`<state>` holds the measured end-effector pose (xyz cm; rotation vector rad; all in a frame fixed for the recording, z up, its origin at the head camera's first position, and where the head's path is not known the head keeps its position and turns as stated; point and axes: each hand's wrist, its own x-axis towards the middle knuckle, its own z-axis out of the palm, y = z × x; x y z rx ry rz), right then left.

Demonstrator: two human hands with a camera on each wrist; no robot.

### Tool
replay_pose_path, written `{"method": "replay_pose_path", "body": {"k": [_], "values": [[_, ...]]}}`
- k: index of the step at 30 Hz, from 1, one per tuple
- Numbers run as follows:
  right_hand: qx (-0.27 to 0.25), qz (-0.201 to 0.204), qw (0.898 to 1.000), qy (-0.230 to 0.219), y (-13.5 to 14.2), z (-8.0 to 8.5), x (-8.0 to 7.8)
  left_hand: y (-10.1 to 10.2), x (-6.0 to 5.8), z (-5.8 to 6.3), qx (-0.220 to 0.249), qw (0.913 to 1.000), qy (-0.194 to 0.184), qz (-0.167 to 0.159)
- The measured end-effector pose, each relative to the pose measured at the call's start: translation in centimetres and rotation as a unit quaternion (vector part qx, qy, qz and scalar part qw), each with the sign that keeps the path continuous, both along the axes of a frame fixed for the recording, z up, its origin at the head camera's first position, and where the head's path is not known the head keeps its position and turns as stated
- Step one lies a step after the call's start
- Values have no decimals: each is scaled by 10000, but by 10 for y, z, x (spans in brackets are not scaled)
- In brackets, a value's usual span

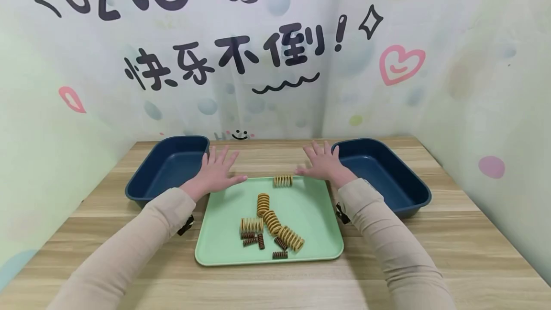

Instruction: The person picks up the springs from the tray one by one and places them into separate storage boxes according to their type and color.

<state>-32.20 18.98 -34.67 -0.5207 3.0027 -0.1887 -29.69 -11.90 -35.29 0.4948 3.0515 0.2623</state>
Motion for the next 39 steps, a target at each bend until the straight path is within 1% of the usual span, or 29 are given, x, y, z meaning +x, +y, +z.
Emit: {"method": "replay_pose_path", "body": {"k": [4,7,11,14,18,20,23,25,30,35,39], "values": [[-44,136,9998,100,-3,1,1,-3,3,2,-51,9999,-56,-82],[-15,313,9993,204,-5,1,2,-6,6,3,-69,9997,-112,-225],[-63,703,9969,362,-7,3,5,-8,10,4,-150,9984,-207,-498],[-250,1064,9934,356,-9,3,6,-8,12,5,-136,9973,-280,-667],[-596,1487,9871,29,-12,1,6,-7,17,4,5,9953,-351,-901],[-761,1601,9840,-180,-14,0,6,-7,21,3,34,9940,-423,-1011],[-885,1683,9811,-358,-17,-2,9,-7,28,1,98,9919,-549,-1142],[-863,1823,9787,-382,-20,-4,11,-7,32,0,111,9908,-616,-1198],[-604,2214,9731,-215,-26,-9,15,-8,41,-5,29,9889,-651,-1335],[-595,2355,9700,-74,-28,-11,16,-10,49,-9,-81,9868,-653,-1481],[-519,2504,9667,93,-29,-13,16,-14,58,-13,1,9851,-610,-1606]]}}
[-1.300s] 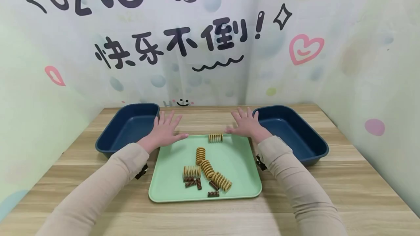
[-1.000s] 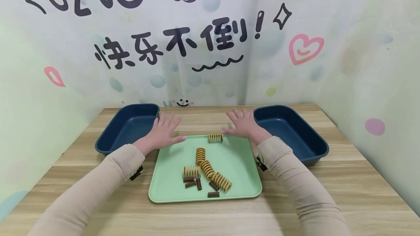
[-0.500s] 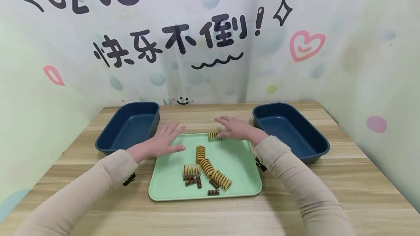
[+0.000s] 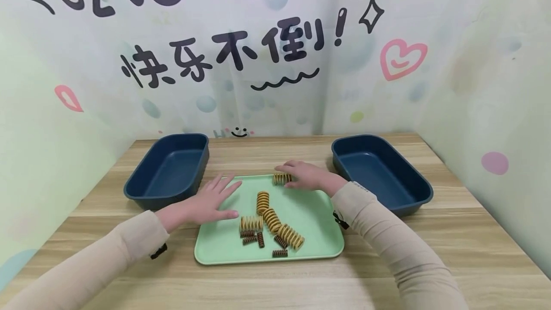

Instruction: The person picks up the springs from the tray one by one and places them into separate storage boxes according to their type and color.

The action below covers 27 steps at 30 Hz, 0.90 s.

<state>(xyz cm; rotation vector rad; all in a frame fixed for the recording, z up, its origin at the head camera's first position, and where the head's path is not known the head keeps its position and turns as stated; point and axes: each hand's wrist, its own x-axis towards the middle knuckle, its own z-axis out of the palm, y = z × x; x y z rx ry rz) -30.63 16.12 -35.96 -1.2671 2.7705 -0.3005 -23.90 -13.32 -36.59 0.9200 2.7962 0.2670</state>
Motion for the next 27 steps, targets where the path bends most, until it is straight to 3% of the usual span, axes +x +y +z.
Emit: {"method": "replay_pose_path", "body": {"k": [12,19,27], "values": [[170,27,9996,231,1,-2,-2,-10,21,-7,-353,9993,28,-93],[145,269,9993,234,0,-1,-2,-11,33,-8,-275,9986,-397,-211],[268,415,9987,88,-3,0,-3,-13,45,-9,-316,9969,-564,-446]]}}
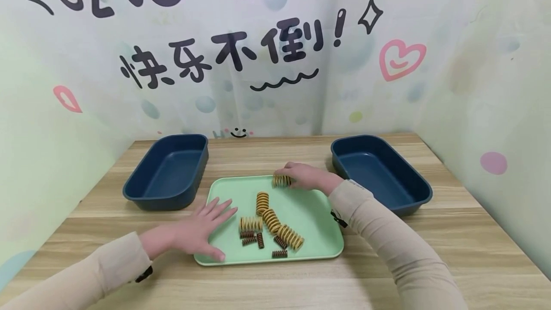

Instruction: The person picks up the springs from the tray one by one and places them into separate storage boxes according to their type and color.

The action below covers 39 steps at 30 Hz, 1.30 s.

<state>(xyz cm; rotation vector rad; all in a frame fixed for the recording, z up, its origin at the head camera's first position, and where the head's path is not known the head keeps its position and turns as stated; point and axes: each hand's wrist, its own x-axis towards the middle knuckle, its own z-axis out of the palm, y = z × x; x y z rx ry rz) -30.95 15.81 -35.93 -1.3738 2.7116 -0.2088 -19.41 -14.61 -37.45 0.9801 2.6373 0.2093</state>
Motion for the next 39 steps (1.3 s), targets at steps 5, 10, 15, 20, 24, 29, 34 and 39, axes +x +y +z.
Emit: {"method": "replay_pose_path", "body": {"k": [5,10,15,20,24,29,34,39], "values": [[67,1,10000,-64,-4,2,0,-3,3,-1,-64,9999,-40,-103],[265,-161,9990,-336,-7,3,-2,-6,6,-2,-132,9998,-57,-115],[396,-206,9976,-524,-9,4,-4,-8,7,-2,-69,9999,-133,-80],[522,-12,9973,-526,-11,4,-6,-10,8,-3,-63,9997,-210,-71],[608,-122,9941,-893,-11,4,-8,-13,8,-3,-14,9996,-283,-79],[660,-255,9903,-1193,-10,5,-8,-15,8,-3,109,9994,-308,-128],[544,-205,9911,-1196,-12,6,-6,-17,7,-3,152,9992,-327,-151],[482,-223,9890,-1378,-15,5,-6,-19,7,-3,195,9991,-287,-237]]}}
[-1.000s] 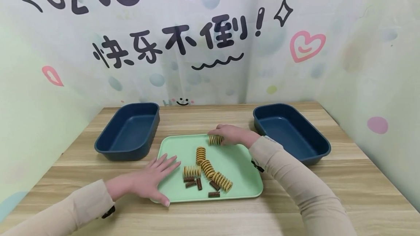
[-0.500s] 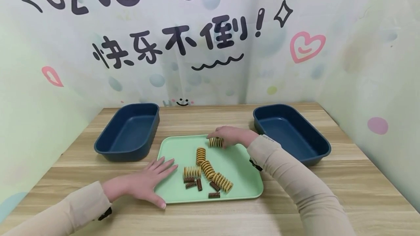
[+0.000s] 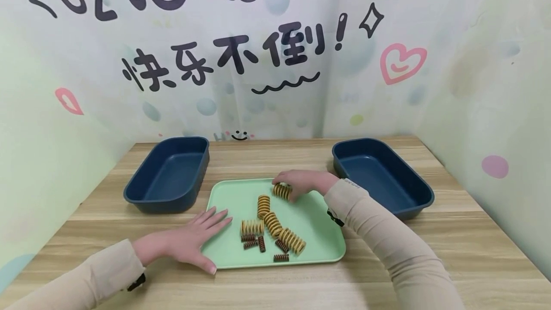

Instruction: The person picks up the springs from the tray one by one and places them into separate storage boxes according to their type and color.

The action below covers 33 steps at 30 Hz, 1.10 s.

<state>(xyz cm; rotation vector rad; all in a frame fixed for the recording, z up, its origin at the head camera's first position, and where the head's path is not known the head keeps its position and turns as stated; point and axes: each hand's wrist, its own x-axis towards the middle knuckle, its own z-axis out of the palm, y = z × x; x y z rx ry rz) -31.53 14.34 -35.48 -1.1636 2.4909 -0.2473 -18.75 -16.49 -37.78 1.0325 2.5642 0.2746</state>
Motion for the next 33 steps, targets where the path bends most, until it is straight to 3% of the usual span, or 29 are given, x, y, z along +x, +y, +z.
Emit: {"method": "replay_pose_path", "body": {"k": [18,33], "values": [[-743,221,9943,-737,7,-13,-12,1,-2,-2,-59,9999,78,-77],[-734,216,9926,-942,-3,-13,-10,1,-4,-5,-125,9998,69,-108]]}}
